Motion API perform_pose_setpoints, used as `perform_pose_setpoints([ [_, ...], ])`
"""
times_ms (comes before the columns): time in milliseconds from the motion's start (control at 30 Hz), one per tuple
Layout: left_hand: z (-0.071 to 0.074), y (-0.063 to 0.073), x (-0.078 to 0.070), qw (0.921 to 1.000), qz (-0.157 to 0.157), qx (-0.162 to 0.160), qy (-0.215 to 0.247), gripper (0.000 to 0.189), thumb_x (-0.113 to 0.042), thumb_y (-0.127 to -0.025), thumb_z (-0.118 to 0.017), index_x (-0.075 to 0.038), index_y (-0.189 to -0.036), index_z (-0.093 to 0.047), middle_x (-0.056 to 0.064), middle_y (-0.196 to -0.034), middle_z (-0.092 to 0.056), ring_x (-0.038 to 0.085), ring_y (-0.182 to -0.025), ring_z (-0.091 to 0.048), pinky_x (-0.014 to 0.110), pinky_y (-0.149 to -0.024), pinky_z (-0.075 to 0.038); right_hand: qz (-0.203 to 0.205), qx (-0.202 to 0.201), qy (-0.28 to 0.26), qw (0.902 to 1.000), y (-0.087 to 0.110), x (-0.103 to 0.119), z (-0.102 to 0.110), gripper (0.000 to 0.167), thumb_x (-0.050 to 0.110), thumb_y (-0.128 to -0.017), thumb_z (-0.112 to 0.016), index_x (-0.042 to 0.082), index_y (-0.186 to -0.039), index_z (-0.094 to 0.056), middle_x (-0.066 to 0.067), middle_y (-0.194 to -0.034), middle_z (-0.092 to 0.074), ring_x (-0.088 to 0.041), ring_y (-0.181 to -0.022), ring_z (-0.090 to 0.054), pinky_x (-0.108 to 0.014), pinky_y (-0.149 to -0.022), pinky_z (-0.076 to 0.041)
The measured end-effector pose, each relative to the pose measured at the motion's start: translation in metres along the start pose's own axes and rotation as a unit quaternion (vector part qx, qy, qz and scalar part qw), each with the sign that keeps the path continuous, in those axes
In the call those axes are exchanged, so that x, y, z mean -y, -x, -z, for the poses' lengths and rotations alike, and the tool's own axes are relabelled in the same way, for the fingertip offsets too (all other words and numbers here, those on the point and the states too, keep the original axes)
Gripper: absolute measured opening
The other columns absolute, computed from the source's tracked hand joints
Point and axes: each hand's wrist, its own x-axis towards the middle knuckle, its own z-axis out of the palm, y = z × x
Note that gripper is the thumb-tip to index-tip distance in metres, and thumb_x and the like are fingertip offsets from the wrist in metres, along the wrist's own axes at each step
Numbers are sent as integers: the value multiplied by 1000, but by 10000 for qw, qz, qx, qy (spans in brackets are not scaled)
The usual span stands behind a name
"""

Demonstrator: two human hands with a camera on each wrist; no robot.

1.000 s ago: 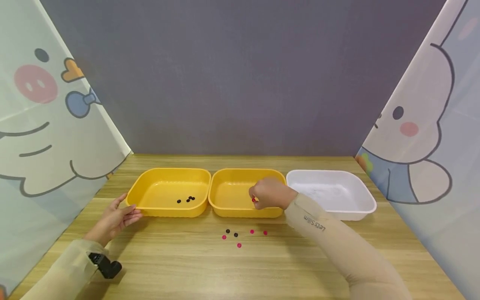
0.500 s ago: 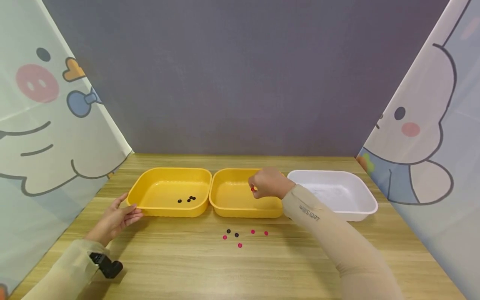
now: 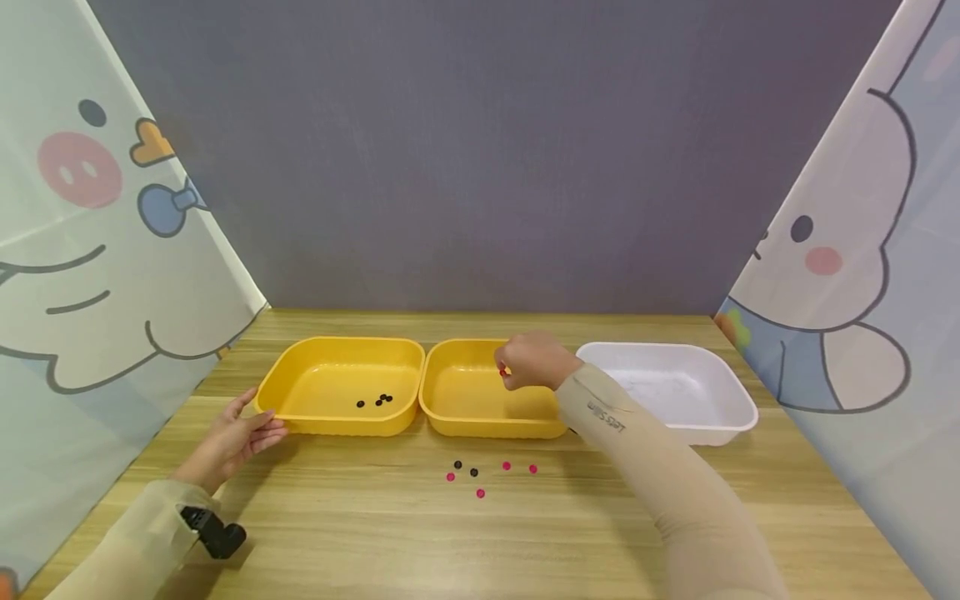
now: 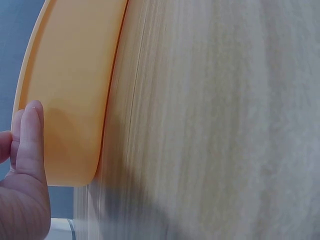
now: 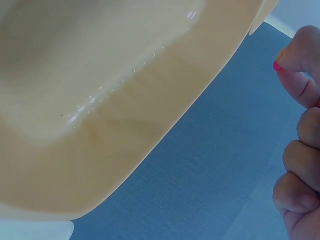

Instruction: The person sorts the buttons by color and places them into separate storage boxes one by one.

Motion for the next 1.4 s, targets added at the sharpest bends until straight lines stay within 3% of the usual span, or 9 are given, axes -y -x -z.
perform_pose_setpoints([
  [133,-1,0,-1,10000,27,-70,-22,76,2,-101,-36,-17,-151,18,3,-68,-66,13,-62,-68,26,-65,-59,49,-72,-39,10000,-4,-2,0,5,8,-78,-68,9,-83,-71,4,-63,-61,-5,-48,-37,-18,-46,-38],
  [700,-1,0,3,9998,-81,-43,-153,76,2,-101,-36,-16,-151,17,2,-69,-66,12,-63,-68,27,-67,-60,-284,390,-99,9988,-19,-12,-8,5,12,-77,-71,12,-80,-68,5,-71,-64,-8,-55,-47,-23,-50,-44],
  [1000,-1,1,2,9996,-155,-74,-203,75,2,-101,-36,-15,-151,17,2,-69,-66,12,-63,-68,26,-66,-60,-187,343,120,9992,-23,-19,-15,7,14,-75,-72,14,-77,-66,5,-70,-63,-9,-55,-50,-26,-51,-45],
  [1400,-1,1,3,9997,-181,-69,-147,75,2,-101,-37,-14,-151,17,3,-69,-65,12,-63,-67,27,-68,-60,-129,637,140,9978,-33,-18,-17,7,15,-76,-72,12,-80,-67,2,-74,-66,-11,-59,-54,-28,-55,-50],
])
